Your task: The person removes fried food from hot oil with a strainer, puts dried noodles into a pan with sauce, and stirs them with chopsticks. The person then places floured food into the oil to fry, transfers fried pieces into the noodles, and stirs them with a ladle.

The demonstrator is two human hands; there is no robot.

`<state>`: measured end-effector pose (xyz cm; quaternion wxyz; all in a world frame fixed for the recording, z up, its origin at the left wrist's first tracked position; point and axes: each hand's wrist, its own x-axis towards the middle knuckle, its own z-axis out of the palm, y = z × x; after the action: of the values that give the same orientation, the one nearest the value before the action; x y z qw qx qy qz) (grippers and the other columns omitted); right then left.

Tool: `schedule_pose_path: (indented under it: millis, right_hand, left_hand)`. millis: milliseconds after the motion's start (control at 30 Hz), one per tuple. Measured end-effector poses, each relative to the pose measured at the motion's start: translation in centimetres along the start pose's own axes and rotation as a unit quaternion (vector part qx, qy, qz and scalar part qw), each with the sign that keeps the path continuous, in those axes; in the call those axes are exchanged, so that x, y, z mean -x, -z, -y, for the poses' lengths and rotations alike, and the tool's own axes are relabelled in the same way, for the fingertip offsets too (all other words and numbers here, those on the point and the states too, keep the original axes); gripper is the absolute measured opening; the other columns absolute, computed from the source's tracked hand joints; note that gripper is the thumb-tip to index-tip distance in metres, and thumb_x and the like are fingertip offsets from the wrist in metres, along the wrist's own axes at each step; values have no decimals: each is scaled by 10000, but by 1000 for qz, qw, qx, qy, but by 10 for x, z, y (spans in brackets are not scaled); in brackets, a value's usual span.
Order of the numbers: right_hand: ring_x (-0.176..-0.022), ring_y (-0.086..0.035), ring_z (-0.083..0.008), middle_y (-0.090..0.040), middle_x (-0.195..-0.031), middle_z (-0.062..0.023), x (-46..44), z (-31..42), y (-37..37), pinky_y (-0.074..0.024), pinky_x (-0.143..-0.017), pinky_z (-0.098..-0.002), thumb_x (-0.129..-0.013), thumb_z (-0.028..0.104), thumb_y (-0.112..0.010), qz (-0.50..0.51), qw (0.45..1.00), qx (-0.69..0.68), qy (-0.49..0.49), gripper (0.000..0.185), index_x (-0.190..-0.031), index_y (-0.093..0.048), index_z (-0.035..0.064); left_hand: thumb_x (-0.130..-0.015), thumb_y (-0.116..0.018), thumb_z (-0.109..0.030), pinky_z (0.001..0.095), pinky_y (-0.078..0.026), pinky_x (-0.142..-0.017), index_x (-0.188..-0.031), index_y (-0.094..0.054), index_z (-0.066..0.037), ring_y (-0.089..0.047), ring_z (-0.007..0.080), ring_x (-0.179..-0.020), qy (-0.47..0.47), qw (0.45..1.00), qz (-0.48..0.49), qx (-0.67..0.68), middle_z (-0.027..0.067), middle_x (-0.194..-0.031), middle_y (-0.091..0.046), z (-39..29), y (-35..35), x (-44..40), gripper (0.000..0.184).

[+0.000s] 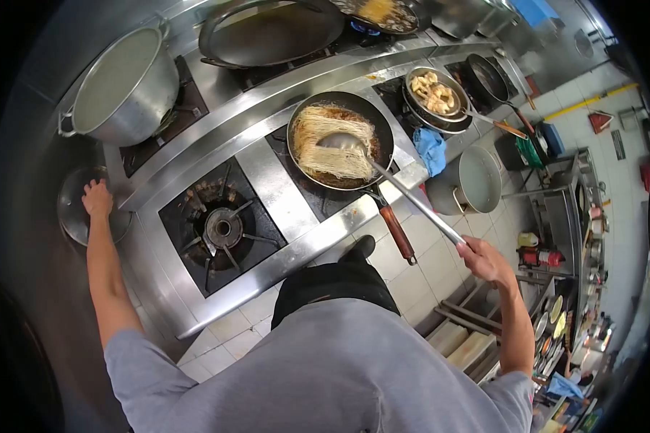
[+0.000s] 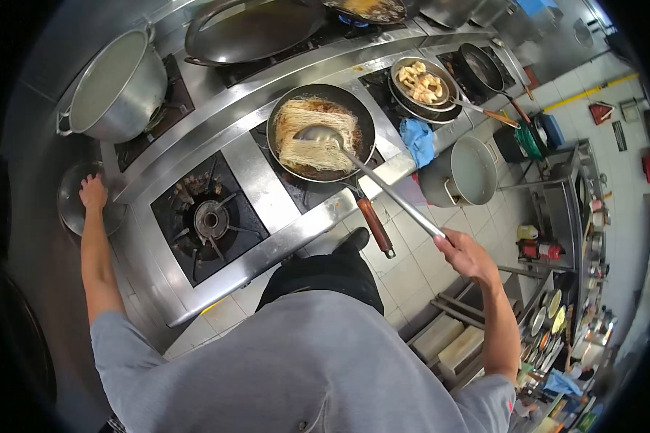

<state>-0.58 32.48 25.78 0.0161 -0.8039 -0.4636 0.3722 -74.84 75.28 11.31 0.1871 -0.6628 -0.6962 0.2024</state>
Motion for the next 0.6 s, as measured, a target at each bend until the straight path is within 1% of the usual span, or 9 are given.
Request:
schedule_pose_path:
  millis: [67, 100, 167, 233, 333, 400, 433, 500, 600]
  right_hand:
    - [-560, -404, -169, -406, -572, -48, 11, -4, -2, -363, -553, -364, -980, 377, -447, 64, 996, -23, -63, 412, -790, -485, 13]
    - [-577, -395, -161, -403, -588, -40, 10, -7, -5, -360, -557, -361, -985, 373, -448, 74, 994, -23, -71, 413, -788, -483, 12]
    - [-581, -387, -160, -394, -590, -40, 7, -17, -9, -359, -559, -360, -987, 369, -450, 62, 996, -19, -60, 414, -788, -482, 7]
    - [-585, -379, -160, -386, -592, -39, 6, -23, -5, -359, -560, -359, -988, 364, -452, 50, 998, -15, -43, 416, -788, -482, 1]
    - [-530, -380, -121, -401, -568, 6, 2, -24, 8, -341, -502, -321, -986, 405, -445, 31, 999, -9, 6, 420, -765, -459, 48]
    - [-543, -400, -145, -410, -564, -30, -13, -19, 10, -354, -518, -347, -985, 373, -455, -14, 997, -14, 72, 407, -775, -468, 24]
    - [-543, -400, -145, -410, -564, -30, -23, -22, 10, -354, -518, -347, -985, 373, -455, -11, 997, -14, 76, 407, -775, -468, 24]
    - [-597, -473, -267, -494, -624, -166, -47, -29, 11, -393, -599, -413, -977, 351, -467, -19, 996, 40, 80, 405, -842, -529, -25]
    - [-616, -493, -267, -510, -636, -171, -58, -46, 48, -398, -609, -420, -971, 357, -471, 17, 996, 68, 59, 409, -845, -533, -27]
  left_hand:
    - [-844, -607, -157, 372, -555, -792, -1054, -647, -79, -548, 300, -1122, -2, 997, -23, -75, 85, -1160, -549, -1, -24, -13, 227]
    - [-844, -607, -157, 372, -555, -792, -1054, -647, -79, -548, 300, -1122, -8, 997, -23, -74, 85, -1160, -549, -5, -20, -9, 227]
    - [-855, -588, -145, 318, -571, -718, -932, -684, -56, -618, 307, -1003, -7, 996, -44, -74, 102, -1122, -566, -11, -1, 6, 152]
    - [-855, -583, -139, 328, -571, -725, -940, -680, -55, -638, 316, -949, -13, 996, -49, -71, 114, -1116, -566, -5, -16, 11, 154]
    - [-847, -579, -126, 346, -572, -734, -947, -673, -50, -662, 333, -871, -28, 997, -44, -64, 139, -1119, -564, 2, -18, 29, 158]
    - [-838, -580, -120, 354, -572, -735, -946, -669, -44, -667, 341, -848, -35, 997, -34, -62, 152, -1128, -561, 4, -7, 50, 159]
    - [-828, -581, -108, 365, -572, -734, -951, -666, -39, -665, 346, -855, -30, 998, -41, -48, 160, -1137, -558, 2, 4, 62, 165]
    - [-817, -581, -97, 375, -572, -733, -955, -662, -33, -662, 350, -861, -21, 998, -45, -36, 168, -1145, -555, 2, 23, 82, 172]
    - [-789, -604, -102, 408, -560, -779, -1000, -641, -31, -645, 379, -908, -3, 1000, -23, -20, 190, -1184, -543, 10, 68, 111, 225]
